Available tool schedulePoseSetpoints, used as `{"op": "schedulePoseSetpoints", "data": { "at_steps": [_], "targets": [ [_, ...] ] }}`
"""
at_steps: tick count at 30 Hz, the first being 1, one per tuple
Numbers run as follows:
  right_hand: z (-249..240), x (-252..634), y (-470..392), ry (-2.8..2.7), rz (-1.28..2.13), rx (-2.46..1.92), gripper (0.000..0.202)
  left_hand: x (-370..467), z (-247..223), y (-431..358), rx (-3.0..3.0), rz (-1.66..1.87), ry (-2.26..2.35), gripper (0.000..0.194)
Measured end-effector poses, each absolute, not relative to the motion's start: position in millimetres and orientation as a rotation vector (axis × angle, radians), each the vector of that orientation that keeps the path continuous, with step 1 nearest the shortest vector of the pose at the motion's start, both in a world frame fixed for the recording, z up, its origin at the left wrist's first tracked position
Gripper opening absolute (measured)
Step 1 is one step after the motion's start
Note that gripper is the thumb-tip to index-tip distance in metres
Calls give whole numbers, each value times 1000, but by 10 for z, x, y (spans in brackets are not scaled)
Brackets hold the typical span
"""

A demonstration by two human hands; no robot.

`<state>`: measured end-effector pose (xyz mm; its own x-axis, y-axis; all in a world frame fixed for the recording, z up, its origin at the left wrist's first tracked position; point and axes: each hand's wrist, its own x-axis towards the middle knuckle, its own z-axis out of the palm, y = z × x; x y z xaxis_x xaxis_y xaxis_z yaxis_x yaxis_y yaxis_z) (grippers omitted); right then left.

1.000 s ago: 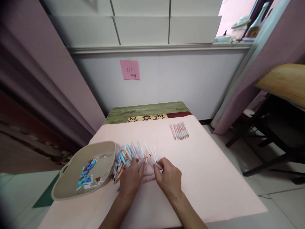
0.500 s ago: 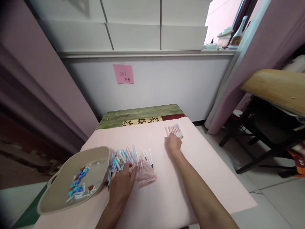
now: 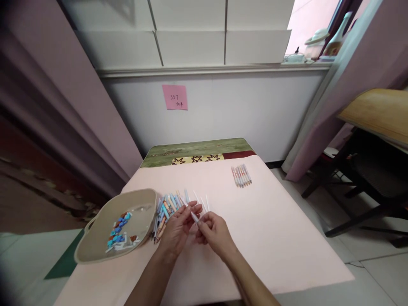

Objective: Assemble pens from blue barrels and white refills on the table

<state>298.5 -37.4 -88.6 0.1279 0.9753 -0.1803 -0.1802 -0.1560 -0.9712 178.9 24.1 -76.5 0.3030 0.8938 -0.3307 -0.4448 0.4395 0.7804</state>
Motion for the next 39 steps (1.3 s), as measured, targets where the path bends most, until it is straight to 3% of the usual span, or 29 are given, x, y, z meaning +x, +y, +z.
{"op": "schedulePoseSetpoints", "data": {
  "at_steps": [6, 16, 22, 27, 29, 39],
  "targets": [
    [-916, 2832, -483, -688, 1541, -1204, 61, 1770, -755, 133, 531, 1038, 823, 29],
    [-886, 2772, -532, -687, 1172, -1108, 33, 1820, -752, 10, 542, 1094, 785, 26],
    [-874, 2757, -544, -618, 1115, -1151, 46, 1841, -805, 18, 506, 1155, 749, 26],
    [-908, 2790, -550, -535, 1510, -1197, 60, 1826, -788, -12, 531, 1026, 718, 30],
    [-931, 2804, -558, -509, 1561, -1157, 57, 1833, -782, -32, 557, 981, 744, 30],
    [-975, 2742, -551, -610, 1173, -1257, 50, 1953, -744, -130, 648, 1031, 890, 38]
  ]
}}
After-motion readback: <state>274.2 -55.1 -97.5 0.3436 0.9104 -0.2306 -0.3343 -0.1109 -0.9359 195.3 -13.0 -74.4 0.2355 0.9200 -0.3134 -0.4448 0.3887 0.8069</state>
